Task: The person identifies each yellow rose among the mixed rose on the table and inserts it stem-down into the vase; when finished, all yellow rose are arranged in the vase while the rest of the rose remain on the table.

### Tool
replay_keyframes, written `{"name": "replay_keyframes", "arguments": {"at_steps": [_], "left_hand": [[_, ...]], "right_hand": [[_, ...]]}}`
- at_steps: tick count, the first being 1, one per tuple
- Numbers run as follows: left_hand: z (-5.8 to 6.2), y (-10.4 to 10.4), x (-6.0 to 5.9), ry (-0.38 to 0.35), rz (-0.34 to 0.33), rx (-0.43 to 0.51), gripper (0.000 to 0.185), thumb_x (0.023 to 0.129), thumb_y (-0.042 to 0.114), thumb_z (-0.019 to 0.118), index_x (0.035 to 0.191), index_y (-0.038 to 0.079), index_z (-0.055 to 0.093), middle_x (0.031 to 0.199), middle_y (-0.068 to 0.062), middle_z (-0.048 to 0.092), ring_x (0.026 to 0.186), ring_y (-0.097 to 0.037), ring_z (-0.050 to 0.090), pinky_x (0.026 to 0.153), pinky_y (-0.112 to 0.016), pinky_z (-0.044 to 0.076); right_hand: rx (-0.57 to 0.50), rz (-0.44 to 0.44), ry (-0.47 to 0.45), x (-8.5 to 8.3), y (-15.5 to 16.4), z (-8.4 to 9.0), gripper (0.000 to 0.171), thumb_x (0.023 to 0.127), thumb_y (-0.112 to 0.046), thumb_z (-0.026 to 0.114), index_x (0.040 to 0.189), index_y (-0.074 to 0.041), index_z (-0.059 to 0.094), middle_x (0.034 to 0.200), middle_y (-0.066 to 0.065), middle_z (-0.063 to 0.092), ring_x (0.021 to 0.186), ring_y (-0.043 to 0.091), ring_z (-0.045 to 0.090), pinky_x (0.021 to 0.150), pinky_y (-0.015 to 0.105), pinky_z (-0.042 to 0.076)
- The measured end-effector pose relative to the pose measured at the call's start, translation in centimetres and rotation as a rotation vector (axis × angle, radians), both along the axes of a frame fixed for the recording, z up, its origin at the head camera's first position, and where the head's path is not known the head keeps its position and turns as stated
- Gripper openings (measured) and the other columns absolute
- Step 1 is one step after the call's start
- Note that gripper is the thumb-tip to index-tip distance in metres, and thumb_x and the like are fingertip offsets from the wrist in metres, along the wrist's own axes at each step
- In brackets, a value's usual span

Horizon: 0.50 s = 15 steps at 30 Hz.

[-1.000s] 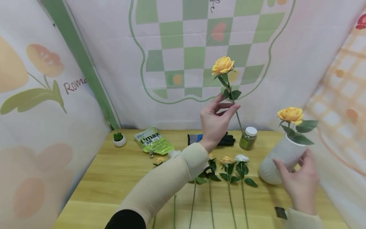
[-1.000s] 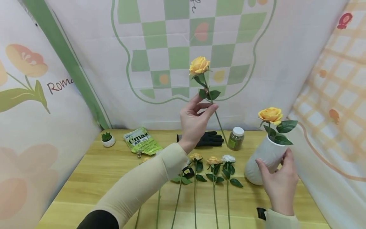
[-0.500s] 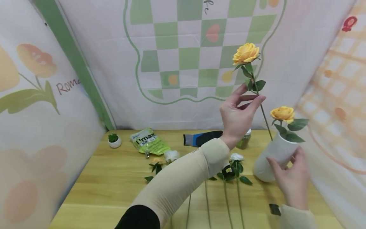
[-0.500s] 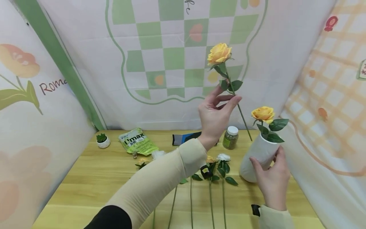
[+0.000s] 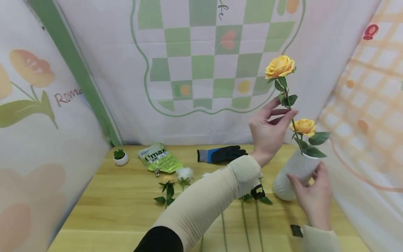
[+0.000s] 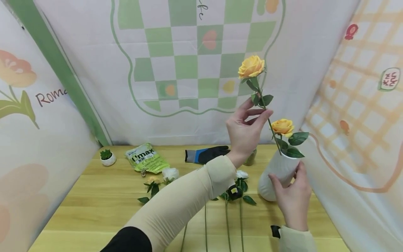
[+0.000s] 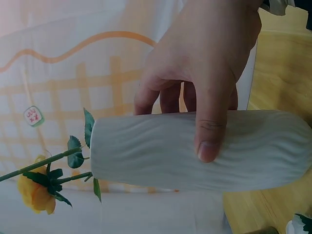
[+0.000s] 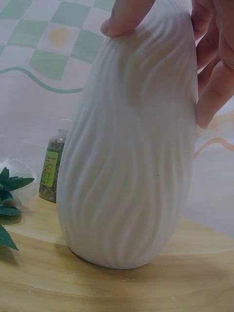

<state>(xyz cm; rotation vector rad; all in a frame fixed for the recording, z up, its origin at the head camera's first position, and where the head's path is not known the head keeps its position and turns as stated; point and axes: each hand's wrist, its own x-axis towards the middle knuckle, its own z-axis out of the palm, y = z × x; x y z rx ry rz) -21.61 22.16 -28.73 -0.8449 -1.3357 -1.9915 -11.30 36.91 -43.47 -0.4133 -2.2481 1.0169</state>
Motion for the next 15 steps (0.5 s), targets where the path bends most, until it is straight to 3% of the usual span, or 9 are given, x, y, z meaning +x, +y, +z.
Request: {"name": "replay_keyframes", "arguments": {"at_steps": [4,15], "left_hand": [[-0.4,0.6,0.1,0.007,0.010,-0.007,0.040,0.094,0.002,0.084,0.132,0.003,0.074,0.109,-0.012,0.081,0.092,0.006,0.074,0.078,-0.025,0.065],[-0.9,1.4,0.1,0.020,0.009,0.030,0.042,0.094,0.001,0.084,0.135,0.002,0.073,0.119,-0.015,0.079,0.095,-0.001,0.076,0.076,-0.025,0.065]], "right_hand": [[-0.003,0.008,-0.007,0.2,-0.1,0.0,0.095,0.089,-0.011,0.091,0.166,-0.011,0.036,0.157,0.027,0.051,0.136,0.059,0.053,0.095,0.072,0.054],[-0.035,0.022,-0.024,0.5,-0.2,0.3,0.097,0.090,-0.009,0.090,0.168,-0.012,0.032,0.162,0.027,0.046,0.140,0.059,0.049,0.099,0.073,0.051]]}}
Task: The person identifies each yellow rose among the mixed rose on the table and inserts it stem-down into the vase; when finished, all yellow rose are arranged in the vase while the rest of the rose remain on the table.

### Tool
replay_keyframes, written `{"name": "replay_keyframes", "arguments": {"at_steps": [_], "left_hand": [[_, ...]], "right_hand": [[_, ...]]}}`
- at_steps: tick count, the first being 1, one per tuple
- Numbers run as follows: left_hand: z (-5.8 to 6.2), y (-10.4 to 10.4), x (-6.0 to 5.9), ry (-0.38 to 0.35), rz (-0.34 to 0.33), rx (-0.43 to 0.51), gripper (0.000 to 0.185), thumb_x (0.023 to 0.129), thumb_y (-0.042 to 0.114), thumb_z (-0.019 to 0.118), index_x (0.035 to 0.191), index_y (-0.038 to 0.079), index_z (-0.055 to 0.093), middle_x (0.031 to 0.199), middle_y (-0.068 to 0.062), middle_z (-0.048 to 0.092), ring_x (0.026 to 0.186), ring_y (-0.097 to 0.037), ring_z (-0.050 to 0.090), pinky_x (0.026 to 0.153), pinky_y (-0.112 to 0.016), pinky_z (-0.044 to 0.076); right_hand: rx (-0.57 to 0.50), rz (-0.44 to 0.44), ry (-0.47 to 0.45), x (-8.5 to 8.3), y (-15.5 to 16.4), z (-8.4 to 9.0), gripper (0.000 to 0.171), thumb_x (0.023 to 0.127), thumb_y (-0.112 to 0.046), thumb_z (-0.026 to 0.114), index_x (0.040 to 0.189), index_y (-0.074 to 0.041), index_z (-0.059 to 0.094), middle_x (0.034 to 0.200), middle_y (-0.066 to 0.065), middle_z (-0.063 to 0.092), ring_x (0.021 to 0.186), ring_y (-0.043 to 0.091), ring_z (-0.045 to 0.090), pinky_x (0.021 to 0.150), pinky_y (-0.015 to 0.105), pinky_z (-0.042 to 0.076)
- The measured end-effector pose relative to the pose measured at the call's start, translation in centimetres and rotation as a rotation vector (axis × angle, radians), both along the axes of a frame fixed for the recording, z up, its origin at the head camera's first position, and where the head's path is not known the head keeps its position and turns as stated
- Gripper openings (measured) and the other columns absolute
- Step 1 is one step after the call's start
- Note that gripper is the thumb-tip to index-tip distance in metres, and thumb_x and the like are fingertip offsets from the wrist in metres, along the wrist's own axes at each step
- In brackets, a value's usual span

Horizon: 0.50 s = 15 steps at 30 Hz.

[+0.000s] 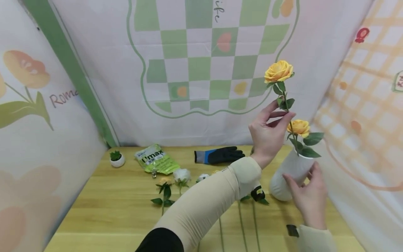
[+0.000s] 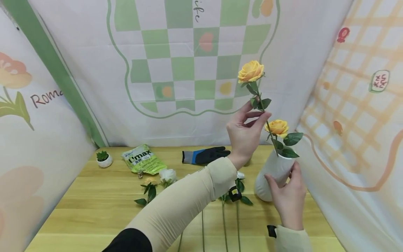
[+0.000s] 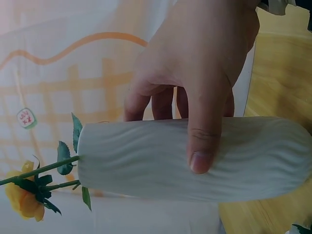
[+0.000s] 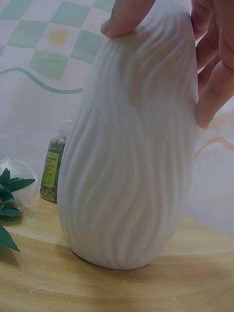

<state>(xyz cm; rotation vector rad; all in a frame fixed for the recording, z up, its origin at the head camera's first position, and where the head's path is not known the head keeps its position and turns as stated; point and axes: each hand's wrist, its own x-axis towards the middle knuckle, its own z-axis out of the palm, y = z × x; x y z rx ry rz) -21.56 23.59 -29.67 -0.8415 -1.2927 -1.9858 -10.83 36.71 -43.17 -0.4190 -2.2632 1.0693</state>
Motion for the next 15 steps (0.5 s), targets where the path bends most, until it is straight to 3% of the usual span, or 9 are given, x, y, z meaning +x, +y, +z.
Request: {"name": "replay_keyframes", "arguments": {"at_steps": [8,15], "left_hand": [[0.12,0.22,0.13,-0.013,0.000,0.014,0.042,0.092,-0.001,0.085,0.133,-0.001,0.074,0.121,-0.015,0.079,0.094,-0.006,0.078,0.077,-0.026,0.066],[0.06,0.13,0.30,0.000,0.009,0.017,0.039,0.095,0.002,0.084,0.133,0.001,0.074,0.118,-0.014,0.079,0.096,0.002,0.074,0.077,-0.027,0.066]], "right_hand": [[0.021,0.000,0.024,0.02,-0.16,0.21,0.096,0.090,-0.009,0.090,0.167,-0.011,0.034,0.160,0.028,0.047,0.138,0.061,0.050,0.097,0.074,0.052],[0.003,0.002,0.026,0.15,-0.15,0.19,0.094,0.090,-0.009,0.090,0.167,-0.010,0.034,0.161,0.028,0.047,0.138,0.061,0.050,0.098,0.075,0.051]]}}
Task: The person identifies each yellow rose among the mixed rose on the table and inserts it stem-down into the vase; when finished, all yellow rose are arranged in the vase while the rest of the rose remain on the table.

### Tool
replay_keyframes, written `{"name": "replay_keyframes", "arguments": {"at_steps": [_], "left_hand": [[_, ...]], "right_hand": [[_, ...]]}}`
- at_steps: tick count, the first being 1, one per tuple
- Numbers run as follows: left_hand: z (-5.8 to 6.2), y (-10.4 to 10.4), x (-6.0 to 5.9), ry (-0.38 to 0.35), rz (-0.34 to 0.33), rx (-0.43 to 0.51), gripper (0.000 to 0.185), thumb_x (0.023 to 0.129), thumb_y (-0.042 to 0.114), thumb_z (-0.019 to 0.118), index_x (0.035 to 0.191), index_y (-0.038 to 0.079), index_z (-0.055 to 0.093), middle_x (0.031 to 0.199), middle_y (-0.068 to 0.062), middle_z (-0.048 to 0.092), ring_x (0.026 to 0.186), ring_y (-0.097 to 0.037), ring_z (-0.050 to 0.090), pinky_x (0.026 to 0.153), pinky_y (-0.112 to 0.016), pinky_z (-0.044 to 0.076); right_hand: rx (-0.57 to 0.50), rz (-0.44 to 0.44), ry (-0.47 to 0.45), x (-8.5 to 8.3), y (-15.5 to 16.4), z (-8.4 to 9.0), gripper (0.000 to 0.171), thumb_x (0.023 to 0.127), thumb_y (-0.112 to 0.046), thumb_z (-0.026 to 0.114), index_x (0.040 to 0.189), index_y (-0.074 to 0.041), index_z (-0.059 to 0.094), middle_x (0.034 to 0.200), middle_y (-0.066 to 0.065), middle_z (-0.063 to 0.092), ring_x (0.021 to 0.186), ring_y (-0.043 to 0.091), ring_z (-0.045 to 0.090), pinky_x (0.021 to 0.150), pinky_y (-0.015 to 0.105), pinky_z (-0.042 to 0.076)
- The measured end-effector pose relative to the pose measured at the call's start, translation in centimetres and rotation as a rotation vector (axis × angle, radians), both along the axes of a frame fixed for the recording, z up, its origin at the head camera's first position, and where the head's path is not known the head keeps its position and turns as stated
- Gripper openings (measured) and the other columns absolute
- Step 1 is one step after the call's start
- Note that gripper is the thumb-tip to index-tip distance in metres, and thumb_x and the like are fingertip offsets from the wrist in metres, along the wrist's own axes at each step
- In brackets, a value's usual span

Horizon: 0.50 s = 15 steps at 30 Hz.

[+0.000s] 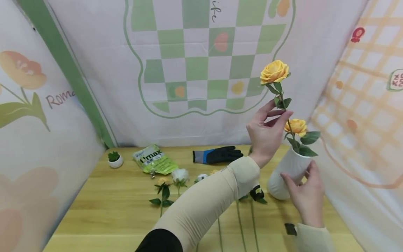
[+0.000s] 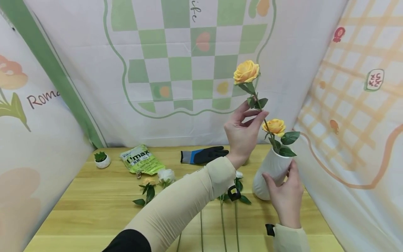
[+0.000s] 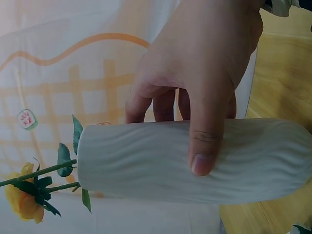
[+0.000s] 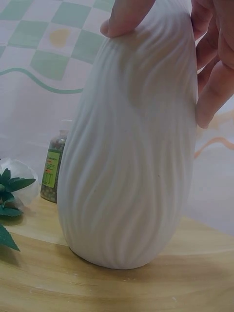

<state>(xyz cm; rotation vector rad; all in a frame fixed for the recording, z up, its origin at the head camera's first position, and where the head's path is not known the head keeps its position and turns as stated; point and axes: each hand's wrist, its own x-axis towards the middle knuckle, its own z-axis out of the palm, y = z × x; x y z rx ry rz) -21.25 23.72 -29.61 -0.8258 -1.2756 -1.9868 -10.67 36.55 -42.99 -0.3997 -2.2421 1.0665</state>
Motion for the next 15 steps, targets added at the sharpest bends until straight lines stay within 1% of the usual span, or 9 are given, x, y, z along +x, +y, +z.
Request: {"name": "replay_keyframes", "arguments": {"at_steps": [3,6,11,15], "left_hand": [[-0.3,0.1,-0.1,0.013,0.001,-0.040,0.037,0.095,0.002,0.083,0.131,0.001,0.075,0.116,-0.013,0.080,0.095,0.004,0.074,0.076,-0.025,0.066],[-1.0,0.3,-0.4,0.006,-0.009,-0.093,0.037,0.095,0.003,0.083,0.131,0.001,0.075,0.116,-0.013,0.080,0.095,0.006,0.073,0.076,-0.023,0.065],[-2.4,0.5,-0.7,-0.048,-0.045,-0.142,0.037,0.096,0.005,0.083,0.132,0.004,0.074,0.117,-0.012,0.080,0.095,0.006,0.073,0.079,-0.022,0.064],[-2.9,0.6,-0.6,-0.093,-0.065,-0.161,0.037,0.096,0.005,0.083,0.132,0.005,0.074,0.116,-0.011,0.080,0.093,0.003,0.074,0.080,-0.023,0.064]], "right_hand": [[0.000,-0.001,-0.003,0.0,0.1,-0.1,0.094,0.091,-0.009,0.089,0.167,-0.010,0.034,0.161,0.028,0.047,0.139,0.061,0.050,0.098,0.075,0.051],[0.015,-0.002,0.008,0.0,0.1,-0.1,0.094,0.090,-0.010,0.090,0.166,-0.010,0.035,0.160,0.028,0.048,0.136,0.062,0.051,0.096,0.075,0.052],[0.041,-0.005,0.038,0.1,0.1,-0.2,0.093,0.089,-0.009,0.091,0.165,-0.010,0.038,0.157,0.028,0.051,0.133,0.063,0.054,0.093,0.075,0.054],[0.046,-0.006,0.050,0.0,0.1,-0.3,0.094,0.088,-0.008,0.091,0.166,-0.009,0.037,0.157,0.029,0.052,0.132,0.063,0.054,0.091,0.075,0.055]]}}
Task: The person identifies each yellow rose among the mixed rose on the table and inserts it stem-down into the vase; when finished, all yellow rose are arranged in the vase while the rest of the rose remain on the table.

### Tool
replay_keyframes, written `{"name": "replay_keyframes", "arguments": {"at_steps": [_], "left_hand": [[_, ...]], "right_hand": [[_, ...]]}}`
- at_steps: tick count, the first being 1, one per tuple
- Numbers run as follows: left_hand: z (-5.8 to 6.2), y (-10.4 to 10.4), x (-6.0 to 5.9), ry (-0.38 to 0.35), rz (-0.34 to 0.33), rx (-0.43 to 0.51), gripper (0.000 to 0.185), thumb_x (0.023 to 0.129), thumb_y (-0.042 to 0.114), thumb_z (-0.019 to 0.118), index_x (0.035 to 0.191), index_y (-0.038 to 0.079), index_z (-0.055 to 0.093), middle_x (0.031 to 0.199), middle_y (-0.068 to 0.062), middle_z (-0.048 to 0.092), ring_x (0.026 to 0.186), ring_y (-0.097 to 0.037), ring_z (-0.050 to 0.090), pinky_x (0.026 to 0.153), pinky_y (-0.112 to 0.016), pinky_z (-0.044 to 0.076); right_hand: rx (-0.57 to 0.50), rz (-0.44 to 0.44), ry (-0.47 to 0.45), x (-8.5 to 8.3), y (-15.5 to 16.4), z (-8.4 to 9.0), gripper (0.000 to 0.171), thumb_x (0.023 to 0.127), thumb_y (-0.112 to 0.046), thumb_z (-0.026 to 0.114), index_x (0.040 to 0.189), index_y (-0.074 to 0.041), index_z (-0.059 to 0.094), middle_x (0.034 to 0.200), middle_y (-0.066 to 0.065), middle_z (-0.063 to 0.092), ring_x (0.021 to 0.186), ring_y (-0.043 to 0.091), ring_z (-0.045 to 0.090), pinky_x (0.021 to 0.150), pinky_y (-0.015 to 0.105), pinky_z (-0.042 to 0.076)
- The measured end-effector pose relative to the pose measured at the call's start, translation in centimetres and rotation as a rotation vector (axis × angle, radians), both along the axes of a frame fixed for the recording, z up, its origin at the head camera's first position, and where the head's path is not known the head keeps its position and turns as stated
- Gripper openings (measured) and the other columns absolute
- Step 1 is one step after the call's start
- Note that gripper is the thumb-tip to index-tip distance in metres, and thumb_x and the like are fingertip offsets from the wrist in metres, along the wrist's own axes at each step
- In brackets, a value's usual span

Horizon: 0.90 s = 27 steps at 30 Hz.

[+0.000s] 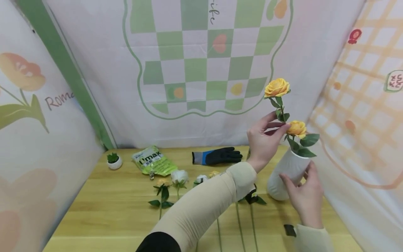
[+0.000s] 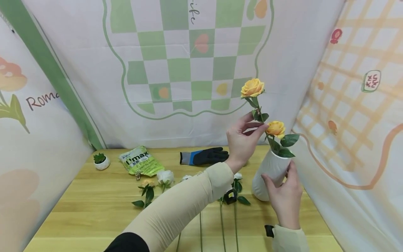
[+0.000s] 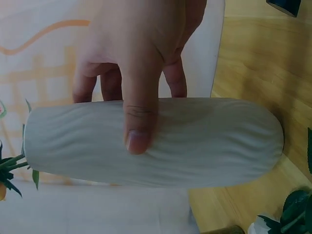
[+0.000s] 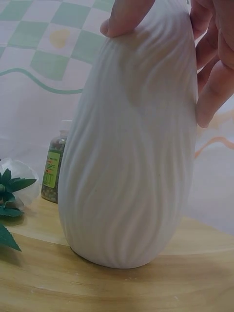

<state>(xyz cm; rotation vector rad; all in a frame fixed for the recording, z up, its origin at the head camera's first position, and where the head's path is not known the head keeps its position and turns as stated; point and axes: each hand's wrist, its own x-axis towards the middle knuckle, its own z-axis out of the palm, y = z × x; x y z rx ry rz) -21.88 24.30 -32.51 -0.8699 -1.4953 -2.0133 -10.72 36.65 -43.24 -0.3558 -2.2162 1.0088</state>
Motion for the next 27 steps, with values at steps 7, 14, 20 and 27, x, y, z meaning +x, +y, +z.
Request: {"name": "replay_keyframes", "arguments": {"at_steps": [7,14,20,27], "left_hand": [[-0.9,0.1,0.0,-0.016,-0.030,-0.041,0.036,0.095,0.005,0.084,0.130,0.005,0.074,0.116,-0.011,0.080,0.093,0.006,0.073,0.081,-0.024,0.065],[-1.7,0.2,-0.2,-0.009,-0.016,-0.102,0.028,0.095,0.008,0.085,0.122,0.006,0.077,0.110,-0.010,0.081,0.092,0.004,0.073,0.081,-0.021,0.063],[-2.5,0.1,-0.4,-0.001,0.019,-0.169,0.023,0.095,0.012,0.086,0.116,0.007,0.080,0.110,-0.007,0.080,0.087,0.008,0.071,0.078,-0.016,0.061],[-3.5,0.1,-0.3,-0.040,-0.012,-0.250,0.024,0.094,0.018,0.087,0.116,0.009,0.081,0.112,-0.003,0.079,0.087,0.011,0.070,0.079,-0.014,0.060]], "right_hand": [[-0.019,-0.005,-0.011,0.0,-0.1,0.1,0.095,0.089,-0.010,0.091,0.167,-0.012,0.036,0.160,0.025,0.051,0.134,0.060,0.055,0.094,0.072,0.055],[-0.040,-0.002,-0.029,0.0,-0.2,0.3,0.093,0.091,-0.013,0.090,0.167,-0.012,0.036,0.160,0.024,0.050,0.136,0.059,0.054,0.096,0.073,0.053],[-0.046,-0.003,-0.034,-0.1,-0.1,0.2,0.094,0.090,-0.013,0.090,0.167,-0.013,0.036,0.161,0.024,0.049,0.136,0.059,0.053,0.097,0.073,0.053],[-0.057,-0.001,-0.045,0.0,0.0,0.1,0.095,0.091,-0.013,0.090,0.168,-0.013,0.034,0.161,0.025,0.048,0.138,0.059,0.052,0.098,0.073,0.053]]}}
